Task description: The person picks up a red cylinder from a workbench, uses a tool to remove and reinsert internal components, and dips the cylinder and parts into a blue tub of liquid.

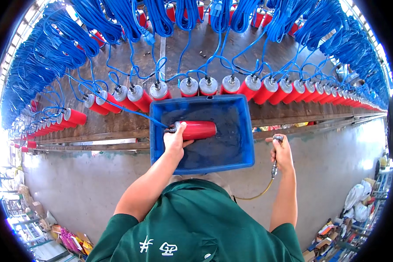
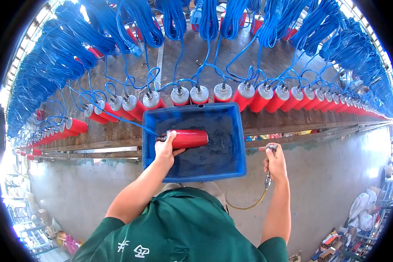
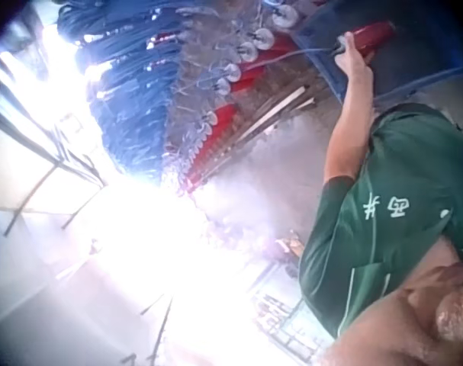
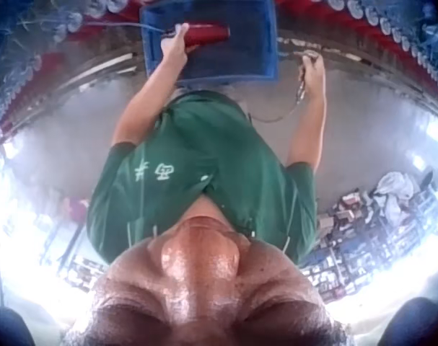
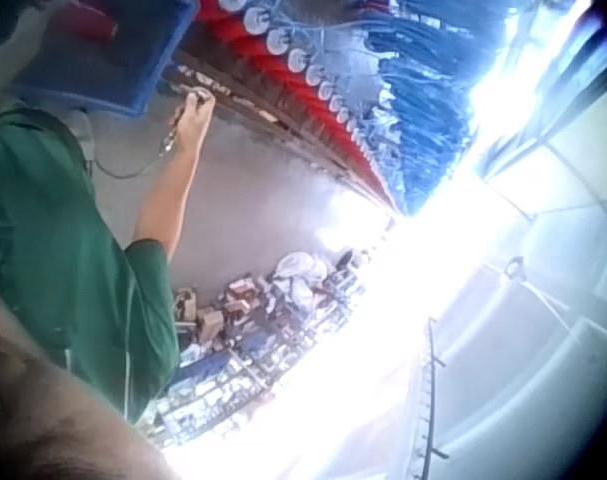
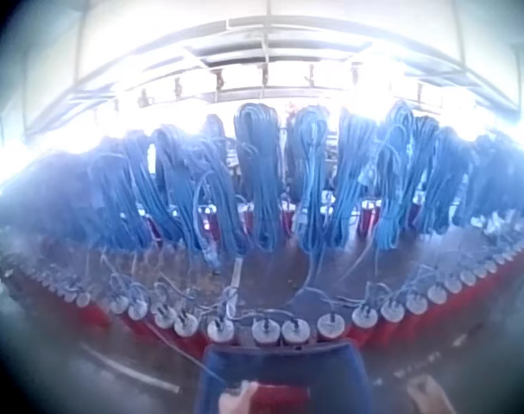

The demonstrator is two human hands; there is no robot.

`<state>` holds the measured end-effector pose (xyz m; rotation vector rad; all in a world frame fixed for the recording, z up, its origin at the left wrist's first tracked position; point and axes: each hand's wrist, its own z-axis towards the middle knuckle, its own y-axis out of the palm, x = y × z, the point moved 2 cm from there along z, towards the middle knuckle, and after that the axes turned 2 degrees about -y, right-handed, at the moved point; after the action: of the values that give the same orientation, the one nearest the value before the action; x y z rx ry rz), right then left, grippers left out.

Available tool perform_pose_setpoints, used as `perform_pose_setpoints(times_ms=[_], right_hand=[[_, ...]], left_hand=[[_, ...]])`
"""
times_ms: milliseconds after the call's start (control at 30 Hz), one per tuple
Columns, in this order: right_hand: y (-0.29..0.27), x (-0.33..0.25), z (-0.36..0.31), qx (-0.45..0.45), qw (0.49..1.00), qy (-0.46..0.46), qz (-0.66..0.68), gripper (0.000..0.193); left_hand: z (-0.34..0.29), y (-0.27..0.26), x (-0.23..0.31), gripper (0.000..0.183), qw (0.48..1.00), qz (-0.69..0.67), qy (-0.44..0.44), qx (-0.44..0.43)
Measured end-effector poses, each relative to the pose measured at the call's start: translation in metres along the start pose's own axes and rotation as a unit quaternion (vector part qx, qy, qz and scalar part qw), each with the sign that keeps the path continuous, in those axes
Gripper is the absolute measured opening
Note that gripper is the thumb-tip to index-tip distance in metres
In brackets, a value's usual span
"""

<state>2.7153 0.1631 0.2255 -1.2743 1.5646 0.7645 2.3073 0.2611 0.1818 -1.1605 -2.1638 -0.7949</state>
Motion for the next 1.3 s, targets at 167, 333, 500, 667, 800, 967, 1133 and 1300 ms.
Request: perform_pose_setpoints(times_ms=[167, 333, 500, 667, 800, 967, 1133, 1300], right_hand=[[-0.023, 0.01, 0.015, 0.012, 0.986, 0.017, -0.168, 0.016], [-0.019, -0.094, 0.033, 0.027, 0.984, -0.092, -0.148, 0.027], [-0.06, -0.022, 0.06, -0.034, 0.982, 0.124, -0.141, 0.039], [-0.07, 0.057, 0.09, 0.131, 0.923, -0.012, -0.361, 0.046], [-0.058, 0.063, 0.114, 0.175, 0.894, -0.086, -0.403, 0.037], [-0.051, 0.078, 0.145, 0.143, 0.859, -0.164, -0.464, 0.046], [-0.011, 0.064, 0.149, 0.134, 0.841, -0.163, -0.499, 0.047], [-0.005, 0.069, 0.135, 0.114, 0.821, -0.145, -0.541, 0.05]], left_hand=[[0.032, -0.02, -0.018, 0.053, 0.999, 0.003, -0.027, -0.023], [0.031, -0.026, -0.012, 0.041, 0.998, 0.035, -0.042, 0.014], [0.041, -0.048, -0.017, 0.03, 0.997, 0.032, -0.068, 0.002], [0.024, -0.052, -0.024, 0.033, 0.996, 0.032, -0.072, -0.048], [-0.016, -0.044, -0.008, 0.045, 0.992, 0.092, -0.065, -0.063], [-0.028, -0.043, -0.012, 0.057, 0.91, 0.364, 0.074, -0.183], [-0.041, -0.045, -0.005, 0.052, 0.778, 0.556, 0.221, -0.192], [-0.049, -0.042, -0.002, 0.051, 0.747, 0.585, 0.236, -0.208]])
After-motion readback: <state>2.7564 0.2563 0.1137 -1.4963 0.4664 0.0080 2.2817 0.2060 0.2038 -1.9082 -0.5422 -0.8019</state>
